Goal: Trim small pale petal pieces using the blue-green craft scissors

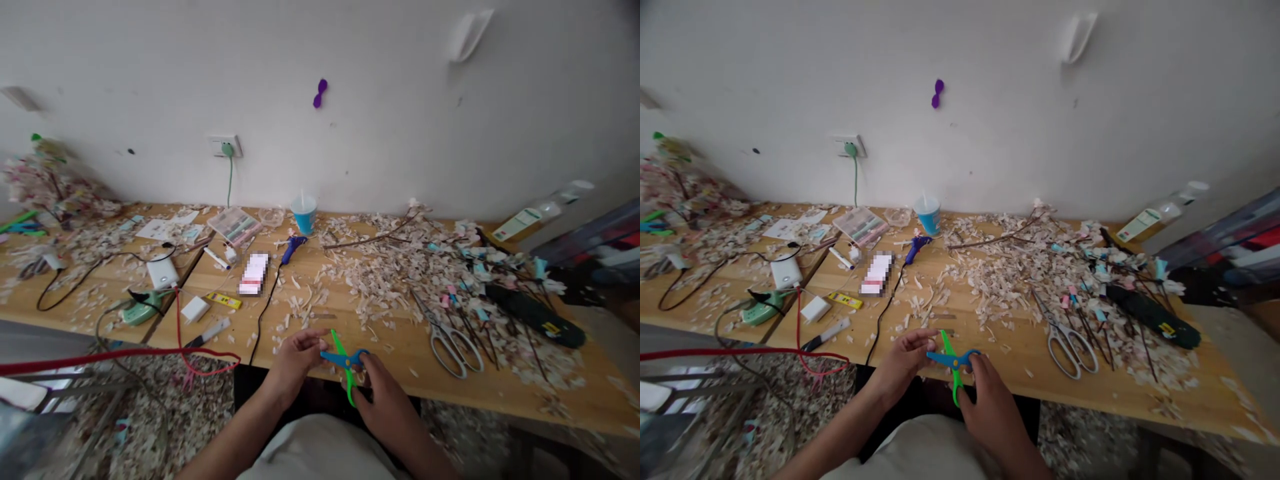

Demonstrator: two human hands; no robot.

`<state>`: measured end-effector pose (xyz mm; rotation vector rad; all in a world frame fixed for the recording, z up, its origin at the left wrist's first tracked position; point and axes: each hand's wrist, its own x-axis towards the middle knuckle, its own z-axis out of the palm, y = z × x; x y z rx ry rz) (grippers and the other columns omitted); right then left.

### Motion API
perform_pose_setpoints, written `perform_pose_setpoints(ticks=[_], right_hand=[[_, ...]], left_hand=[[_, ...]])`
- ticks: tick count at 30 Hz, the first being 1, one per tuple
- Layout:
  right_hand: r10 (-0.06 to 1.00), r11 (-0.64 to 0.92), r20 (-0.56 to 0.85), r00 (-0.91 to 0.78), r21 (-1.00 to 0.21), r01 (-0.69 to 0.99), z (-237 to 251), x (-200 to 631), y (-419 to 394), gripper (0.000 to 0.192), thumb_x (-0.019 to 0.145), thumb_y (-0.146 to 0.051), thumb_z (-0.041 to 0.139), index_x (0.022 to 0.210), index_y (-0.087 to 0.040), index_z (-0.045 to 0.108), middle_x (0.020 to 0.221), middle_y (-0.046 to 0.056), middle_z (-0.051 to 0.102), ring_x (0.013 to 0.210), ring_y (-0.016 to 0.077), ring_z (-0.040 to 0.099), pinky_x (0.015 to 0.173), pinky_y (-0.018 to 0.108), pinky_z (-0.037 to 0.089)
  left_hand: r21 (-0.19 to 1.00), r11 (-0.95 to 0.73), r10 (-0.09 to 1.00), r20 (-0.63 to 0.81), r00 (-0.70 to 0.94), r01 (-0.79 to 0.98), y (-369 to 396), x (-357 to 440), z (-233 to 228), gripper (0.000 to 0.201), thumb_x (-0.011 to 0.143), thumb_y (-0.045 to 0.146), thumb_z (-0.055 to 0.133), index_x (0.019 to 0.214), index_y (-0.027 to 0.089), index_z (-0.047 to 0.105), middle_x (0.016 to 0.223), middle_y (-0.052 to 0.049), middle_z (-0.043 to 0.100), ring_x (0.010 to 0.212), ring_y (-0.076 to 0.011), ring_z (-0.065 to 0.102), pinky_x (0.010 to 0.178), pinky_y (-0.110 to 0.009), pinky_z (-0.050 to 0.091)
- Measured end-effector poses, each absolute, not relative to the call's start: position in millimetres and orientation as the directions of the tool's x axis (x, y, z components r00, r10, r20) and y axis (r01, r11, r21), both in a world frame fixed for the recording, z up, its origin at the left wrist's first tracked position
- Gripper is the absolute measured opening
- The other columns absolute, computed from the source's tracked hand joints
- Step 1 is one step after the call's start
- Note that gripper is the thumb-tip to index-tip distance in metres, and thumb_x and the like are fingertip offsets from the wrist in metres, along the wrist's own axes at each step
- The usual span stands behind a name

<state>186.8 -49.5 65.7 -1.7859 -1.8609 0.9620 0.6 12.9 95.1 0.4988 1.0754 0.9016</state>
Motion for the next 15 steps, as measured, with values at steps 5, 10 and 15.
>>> perform_pose_setpoints(ticks=[5,10,15], right_hand=[[0.967,-0.053,-0.218,-0.133,-0.678,0.733,81,186,-45,0.035,0.081,-0.023,0.049,0.115,-0.017,0.051,0.112,0.012,0.060,0.101,0.0238,0.058,0.088,0.035,0.044],[0.938,-0.074,-0.309,-0.156,-0.618,0.783,93,186,-42,0.025,0.084,-0.025,0.047,0.106,-0.019,0.056,0.097,0.007,0.064,0.085,0.0224,0.061,0.075,0.033,0.043],[0.936,-0.074,-0.317,-0.155,-0.605,0.793,92,185,-43,0.023,0.083,-0.026,0.051,0.103,-0.020,0.059,0.100,0.008,0.066,0.086,0.0221,0.062,0.075,0.031,0.042]], left_hand=[[0.791,0.526,0.850,-0.498,0.171,-0.311,9,-2,89,0.029,0.057,0.029,0.086,0.074,0.013,0.069,0.066,-0.002,0.068,0.059,-0.0113,0.060,0.063,-0.023,0.047],[0.823,0.522,0.845,-0.465,0.263,-0.223,5,-5,88,0.021,0.064,0.026,0.079,0.077,0.013,0.070,0.066,-0.001,0.067,0.061,-0.0116,0.060,0.065,-0.023,0.047],[0.832,0.506,0.859,-0.462,0.221,-0.228,7,-6,92,0.035,0.060,0.018,0.077,0.092,0.017,0.062,0.070,0.001,0.068,0.061,-0.0132,0.063,0.066,-0.026,0.048]])
